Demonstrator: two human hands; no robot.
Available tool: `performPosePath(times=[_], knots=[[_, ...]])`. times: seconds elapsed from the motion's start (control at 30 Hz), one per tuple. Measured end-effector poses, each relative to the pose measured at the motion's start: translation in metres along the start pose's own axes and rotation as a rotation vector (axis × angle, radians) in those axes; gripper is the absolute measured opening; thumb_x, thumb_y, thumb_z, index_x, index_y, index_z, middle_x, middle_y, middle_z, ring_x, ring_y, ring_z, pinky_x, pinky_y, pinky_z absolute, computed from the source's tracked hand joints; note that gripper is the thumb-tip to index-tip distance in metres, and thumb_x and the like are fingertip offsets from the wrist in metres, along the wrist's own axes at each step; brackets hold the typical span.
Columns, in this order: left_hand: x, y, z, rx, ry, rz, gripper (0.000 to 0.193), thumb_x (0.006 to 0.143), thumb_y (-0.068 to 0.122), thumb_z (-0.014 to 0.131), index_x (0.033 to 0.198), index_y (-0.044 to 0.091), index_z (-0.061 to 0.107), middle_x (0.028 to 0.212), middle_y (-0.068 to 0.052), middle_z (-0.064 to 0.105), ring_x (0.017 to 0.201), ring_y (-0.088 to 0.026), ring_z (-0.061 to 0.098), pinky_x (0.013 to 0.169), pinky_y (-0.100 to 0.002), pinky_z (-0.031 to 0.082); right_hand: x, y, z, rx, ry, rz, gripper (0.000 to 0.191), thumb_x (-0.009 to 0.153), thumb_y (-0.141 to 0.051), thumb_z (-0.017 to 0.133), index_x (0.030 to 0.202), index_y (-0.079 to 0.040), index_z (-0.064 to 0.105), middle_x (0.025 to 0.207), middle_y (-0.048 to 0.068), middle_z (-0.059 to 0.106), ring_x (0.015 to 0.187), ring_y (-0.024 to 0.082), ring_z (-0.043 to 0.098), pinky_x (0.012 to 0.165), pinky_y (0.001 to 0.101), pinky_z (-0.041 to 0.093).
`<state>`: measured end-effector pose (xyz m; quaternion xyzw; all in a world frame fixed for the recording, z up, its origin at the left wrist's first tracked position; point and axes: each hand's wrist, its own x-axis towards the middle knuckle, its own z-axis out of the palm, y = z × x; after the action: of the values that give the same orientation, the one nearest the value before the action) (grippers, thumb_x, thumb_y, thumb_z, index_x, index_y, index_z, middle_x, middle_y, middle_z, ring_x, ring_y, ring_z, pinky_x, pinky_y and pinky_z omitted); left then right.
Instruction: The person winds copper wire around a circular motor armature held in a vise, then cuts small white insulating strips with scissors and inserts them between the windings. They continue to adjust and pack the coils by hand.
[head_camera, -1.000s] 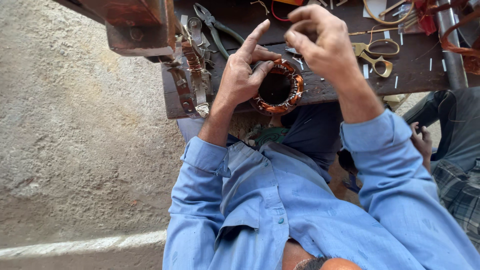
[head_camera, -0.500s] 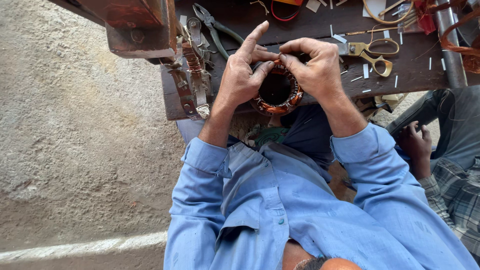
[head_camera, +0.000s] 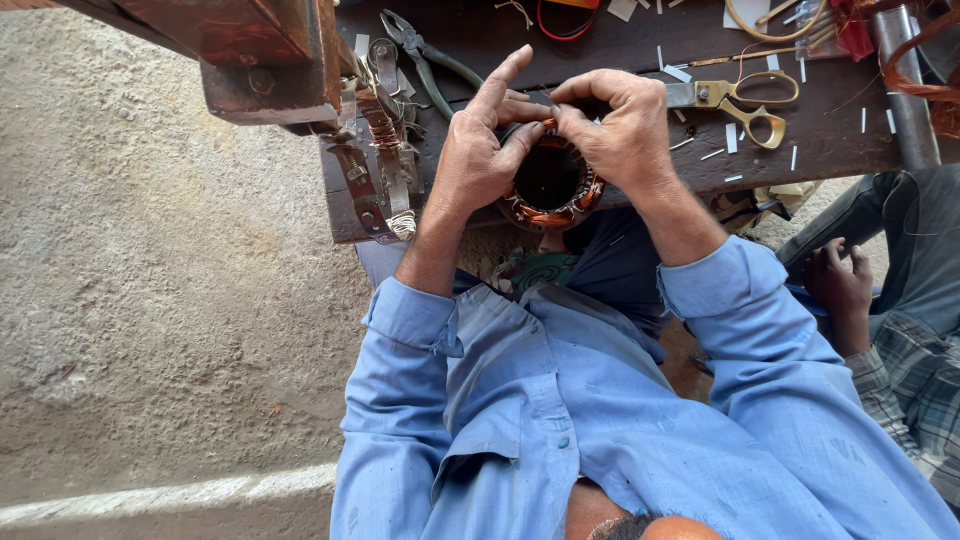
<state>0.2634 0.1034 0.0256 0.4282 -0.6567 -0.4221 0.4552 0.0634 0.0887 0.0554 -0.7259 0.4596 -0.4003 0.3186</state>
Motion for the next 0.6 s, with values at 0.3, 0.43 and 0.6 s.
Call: performPosePath(times=[0.3, 0.43, 0.6], knots=[[-0.001, 0.004, 0.000, -0.054, 0.024, -0.079, 0.047, 0.094, 0.006, 0.078, 0.138, 0.011, 0.064, 0.116, -0.005, 0.078, 0.113, -0.016, 0.076, 0.100, -0.034, 0.060, 0.004, 0.002, -0.019, -0.022, -0.188, -0.011, 0.010, 0.096, 0.000, 0.074, 0.106, 0.001, 0.076, 0.099, 0.011, 0.075, 0.092, 0.018, 0.073, 0.080, 0.0310, 0.060], [-0.001, 0.004, 0.000, -0.034, 0.068, -0.041, 0.045, 0.090, 0.008, 0.080, 0.132, 0.010, 0.068, 0.114, -0.003, 0.078, 0.111, -0.016, 0.073, 0.098, -0.033, 0.059, 0.004, 0.002, -0.021, 0.005, -0.209, 0.028, 0.010, 0.096, 0.000, 0.075, 0.106, 0.000, 0.076, 0.099, 0.011, 0.075, 0.093, 0.018, 0.072, 0.081, 0.0305, 0.059], [0.000, 0.003, 0.000, 0.112, 0.090, 0.011, 0.029, 0.088, 0.010, 0.084, 0.116, 0.011, 0.078, 0.106, -0.002, 0.080, 0.109, -0.018, 0.070, 0.091, -0.033, 0.059, 0.005, 0.005, -0.022, 0.011, -0.224, 0.000, 0.011, 0.095, 0.002, 0.074, 0.106, 0.001, 0.075, 0.100, 0.010, 0.074, 0.095, 0.018, 0.072, 0.084, 0.0307, 0.059]])
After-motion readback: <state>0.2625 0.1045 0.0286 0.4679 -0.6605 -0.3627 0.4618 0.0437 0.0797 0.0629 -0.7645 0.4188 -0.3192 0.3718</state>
